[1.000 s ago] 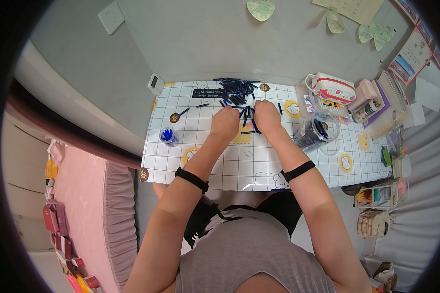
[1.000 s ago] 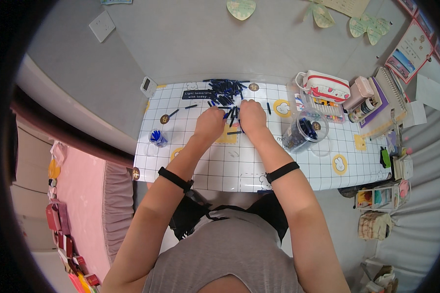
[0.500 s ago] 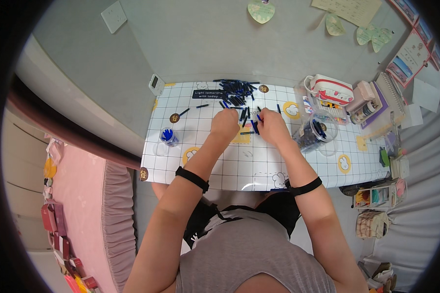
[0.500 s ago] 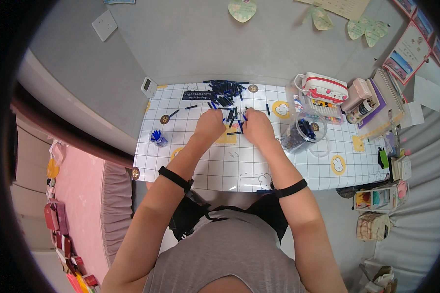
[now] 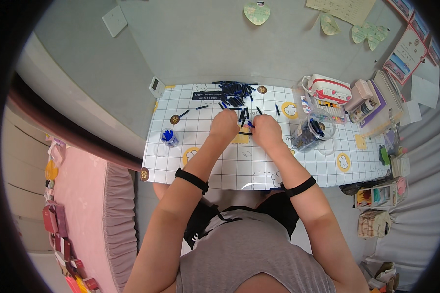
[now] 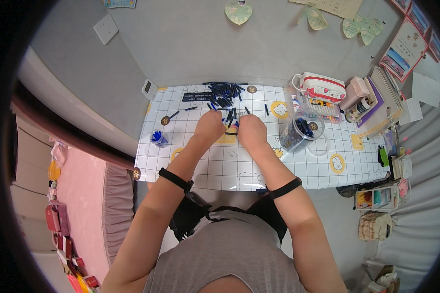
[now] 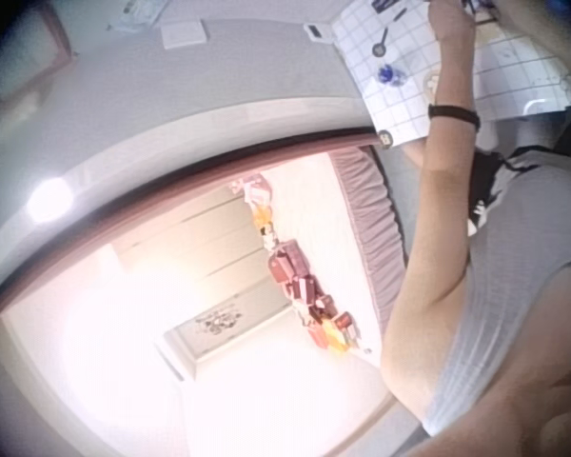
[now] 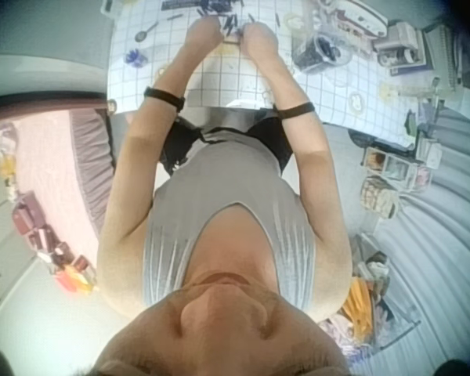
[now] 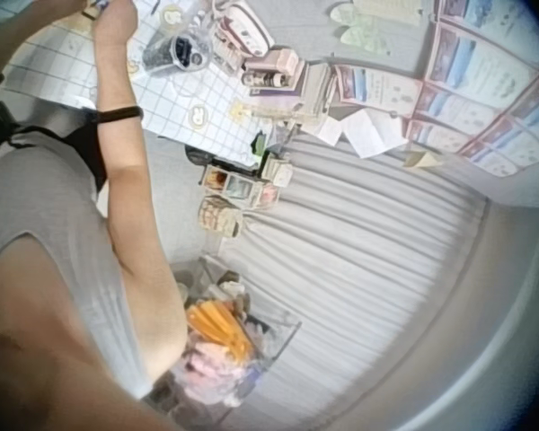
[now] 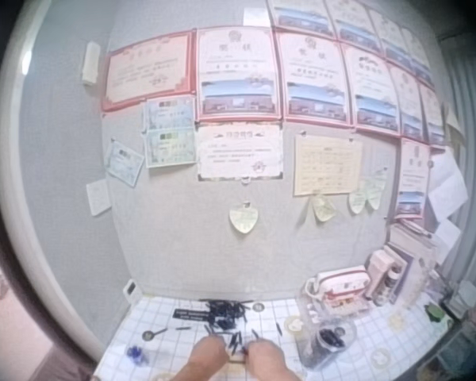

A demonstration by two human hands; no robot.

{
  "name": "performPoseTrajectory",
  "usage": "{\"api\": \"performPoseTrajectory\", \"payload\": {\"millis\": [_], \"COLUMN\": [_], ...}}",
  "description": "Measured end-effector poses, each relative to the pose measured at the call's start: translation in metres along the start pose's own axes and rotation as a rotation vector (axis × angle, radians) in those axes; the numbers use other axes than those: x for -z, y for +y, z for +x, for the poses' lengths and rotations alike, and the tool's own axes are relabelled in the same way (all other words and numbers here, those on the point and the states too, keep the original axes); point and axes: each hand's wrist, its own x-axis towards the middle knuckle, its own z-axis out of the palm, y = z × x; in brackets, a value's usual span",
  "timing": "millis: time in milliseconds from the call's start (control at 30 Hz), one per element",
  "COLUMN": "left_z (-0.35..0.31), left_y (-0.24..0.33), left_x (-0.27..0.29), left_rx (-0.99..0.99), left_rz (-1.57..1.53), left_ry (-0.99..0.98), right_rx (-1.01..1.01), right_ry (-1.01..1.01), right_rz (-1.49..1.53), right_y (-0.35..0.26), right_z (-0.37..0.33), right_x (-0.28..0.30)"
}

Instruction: The person repeatedly picks up pen barrels and ink cartridges from a table, inserts the cartridges into the barrels, and places the assembled pens into a clear plastic cup. The person handles both black and blue pens throughout the clip.

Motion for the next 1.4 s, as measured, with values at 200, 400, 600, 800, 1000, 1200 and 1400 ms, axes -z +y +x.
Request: {"api": "performPoseTrajectory", "payload": {"millis": [200, 400, 600, 800, 1000, 1200, 1400], "left_z": [-0.015, -0.041, -0.068, -0.081, -0.09, -0.095, -0.11], "left_y": [-0.002, 0.007, 0.008, -0.001, -0.012, -0.023, -0.033], "left_x": [0.013, 0.02, 0.015, 0.009, 0.002, 0.015, 0.021], "left_rx": [-0.01, 0.07, 0.101, 0.17, 0.232, 0.227, 0.247], "left_rz": [-0.167, -0.85, -1.265, -1.283, -1.298, -1.215, -1.12], "left_ry": [0.073, 0.028, 0.059, 0.19, 0.198, 0.236, 0.156], "right_rx": [-0.026, -0.025, -0.02, 0.093, 0.181, 0.302, 0.241], "right_ry": [0.035, 0.049, 0.106, 0.127, 0.057, 0.08, 0.102], "right_rz": [0.239, 0.726, 0.894, 0.945, 0.86, 0.242, 0.143], "right_y": [-0.001, -0.002, -0.009, -0.021, -0.028, -0.016, -0.024], "right_z": [-0.003, -0.015, -0.033, -0.038, -0.042, -0.065, -0.072], "right_x": [0.009, 0.004, -0.006, -0.016, -0.016, 0.009, -0.015]}}
